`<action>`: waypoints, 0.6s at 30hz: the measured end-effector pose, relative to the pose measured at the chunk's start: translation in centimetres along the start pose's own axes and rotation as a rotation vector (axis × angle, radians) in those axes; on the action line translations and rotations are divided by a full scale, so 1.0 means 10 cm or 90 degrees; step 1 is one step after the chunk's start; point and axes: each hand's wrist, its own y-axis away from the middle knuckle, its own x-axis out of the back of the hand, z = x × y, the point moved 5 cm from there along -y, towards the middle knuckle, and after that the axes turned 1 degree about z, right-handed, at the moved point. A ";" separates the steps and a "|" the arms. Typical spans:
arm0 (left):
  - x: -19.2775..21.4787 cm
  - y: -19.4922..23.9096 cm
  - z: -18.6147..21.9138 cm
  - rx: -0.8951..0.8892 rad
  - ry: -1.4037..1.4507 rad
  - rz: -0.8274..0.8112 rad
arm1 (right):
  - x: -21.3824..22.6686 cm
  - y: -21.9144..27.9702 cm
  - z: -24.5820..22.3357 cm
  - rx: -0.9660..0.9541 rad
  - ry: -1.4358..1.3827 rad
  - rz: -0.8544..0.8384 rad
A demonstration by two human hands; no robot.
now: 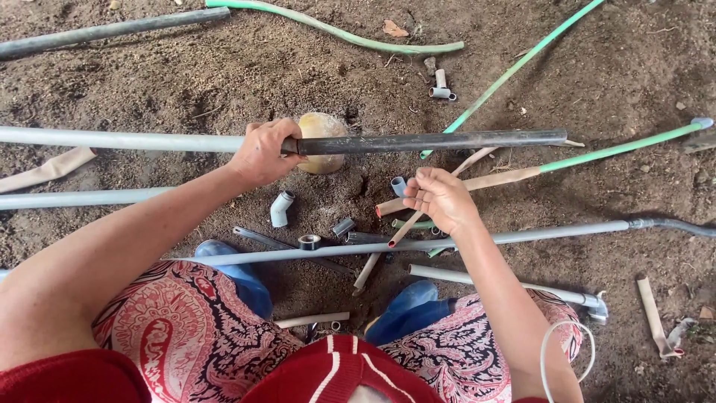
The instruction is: The person assembles various plastic pipes and fittings on the ground. They connect a black pipe to a white pipe using a fitting and secure it with black tape. They also attach a green hose to a wooden stick and connect it to a pipe fitting.
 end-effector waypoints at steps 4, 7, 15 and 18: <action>0.01 -0.01 0.05 0.015 0.015 -0.012 | -0.04 -0.01 0.04 -0.009 0.041 -0.018; 0.01 0.00 0.04 0.014 0.013 -0.023 | -0.05 0.00 0.05 -0.001 0.063 -0.015; -0.01 0.00 0.05 0.019 -0.010 -0.054 | -0.10 0.03 0.08 0.013 0.104 -0.004; 0.04 0.00 0.11 0.040 -0.003 -0.077 | -0.09 0.01 0.11 0.051 0.122 0.005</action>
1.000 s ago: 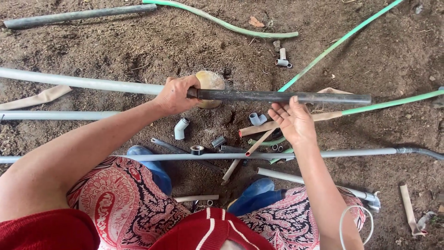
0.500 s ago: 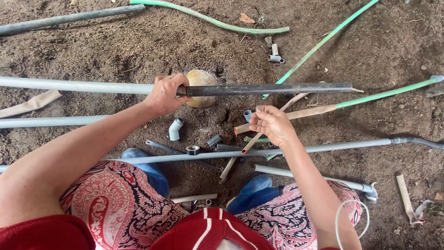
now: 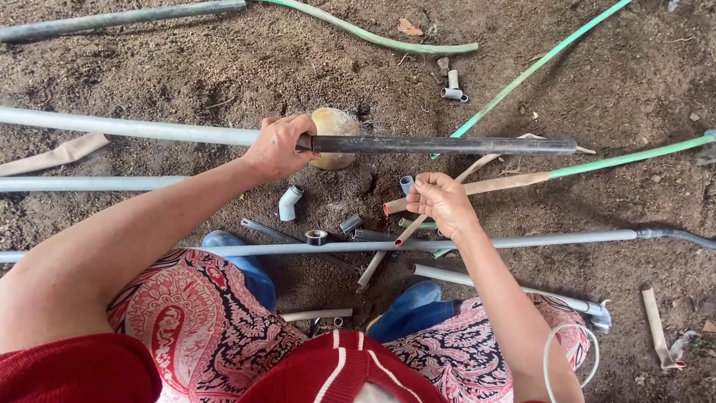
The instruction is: The person assembles various plastic pipes and fittings on the ground. They connect a black pipe to a white pipe using a fitting and secure it with black tape. They also attach a green hose to a wooden stick and connect it to a pipe fitting.
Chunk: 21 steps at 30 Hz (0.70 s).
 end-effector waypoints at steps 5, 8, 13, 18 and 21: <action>-0.05 0.00 -0.02 -0.010 -0.006 0.000 | -0.40 0.26 -0.41 0.296 0.263 0.031; -0.18 -0.03 -0.10 -0.016 -0.011 -0.004 | -0.88 0.40 -0.71 0.491 0.598 -0.026; -0.28 -0.02 -0.17 -0.021 -0.047 0.001 | -1.49 0.10 -0.75 0.522 0.964 -0.094; -0.18 0.03 0.01 -0.059 -0.003 0.010 | -1.71 -0.08 -0.68 0.266 0.939 -0.272; -0.23 0.00 0.05 -0.055 0.046 -0.037 | -1.77 0.06 -0.76 0.133 0.883 -0.275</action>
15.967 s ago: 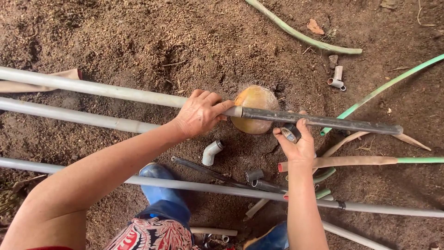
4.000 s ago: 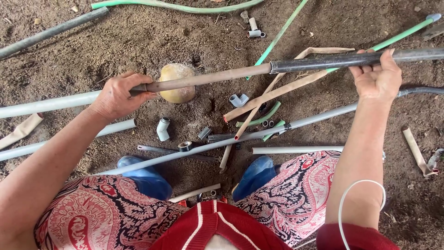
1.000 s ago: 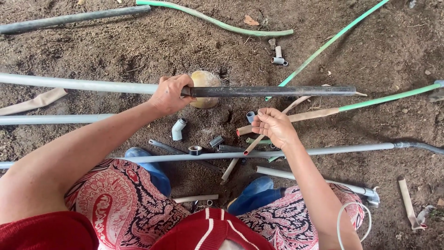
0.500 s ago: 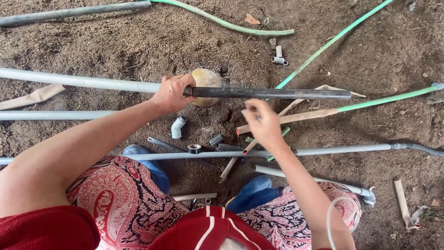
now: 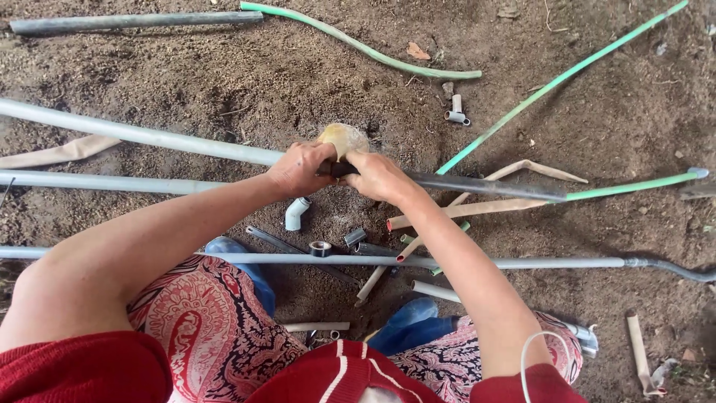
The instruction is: The person assembles various plastic pipes and fittings on the ground. They connect a black pipe to a white pipe using a fitting and secure it with black tape. They also attach a green hose to a wooden stick and connect it to a pipe fitting.
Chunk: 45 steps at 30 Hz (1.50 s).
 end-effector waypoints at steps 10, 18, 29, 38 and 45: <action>0.02 0.06 -0.08 0.028 -0.029 -0.136 | -0.10 0.04 -0.10 0.046 -0.054 0.026; -0.09 0.13 -0.36 0.105 -0.052 -0.173 | -0.19 -0.02 -0.10 0.055 -0.101 0.042; -0.08 0.09 -0.23 -0.016 -0.049 -0.077 | -0.03 0.07 -0.20 0.047 -0.076 0.024; -0.05 0.09 -0.21 0.071 -0.065 -0.139 | -0.28 -0.31 0.04 0.073 -0.037 0.074; 0.24 0.23 0.08 0.135 -0.060 -0.139 | -0.35 -0.36 0.00 0.081 -0.038 0.091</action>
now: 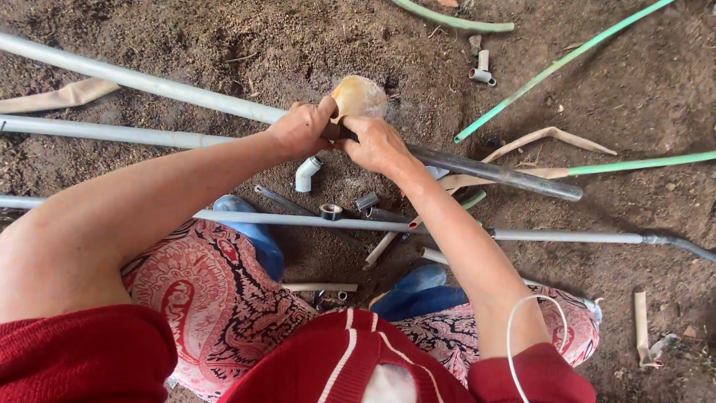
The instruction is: The person assembles various plastic pipes and fittings on the ground. They connect a black pipe to a white pipe using a fitting and secure it with black tape. They also attach a green hose to a wooden stick and connect it to a pipe fitting.
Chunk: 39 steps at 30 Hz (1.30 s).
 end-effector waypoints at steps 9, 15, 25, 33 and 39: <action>0.49 0.34 0.29 0.012 -0.212 0.040 | -0.27 -0.19 0.00 0.081 0.026 0.065; 0.33 0.61 0.36 0.020 -0.257 -0.138 | -0.31 -0.16 0.11 0.113 0.001 0.037; -0.91 0.15 -0.44 -0.025 -0.387 -0.174 | -0.35 -0.05 0.10 0.136 -0.043 0.049; -1.58 0.08 -0.62 0.133 -0.221 -0.108 | -0.55 -0.16 0.31 0.200 -0.006 0.106; -2.20 0.05 -0.61 0.107 -0.180 -0.171 | -0.82 -0.33 0.59 0.170 0.006 0.110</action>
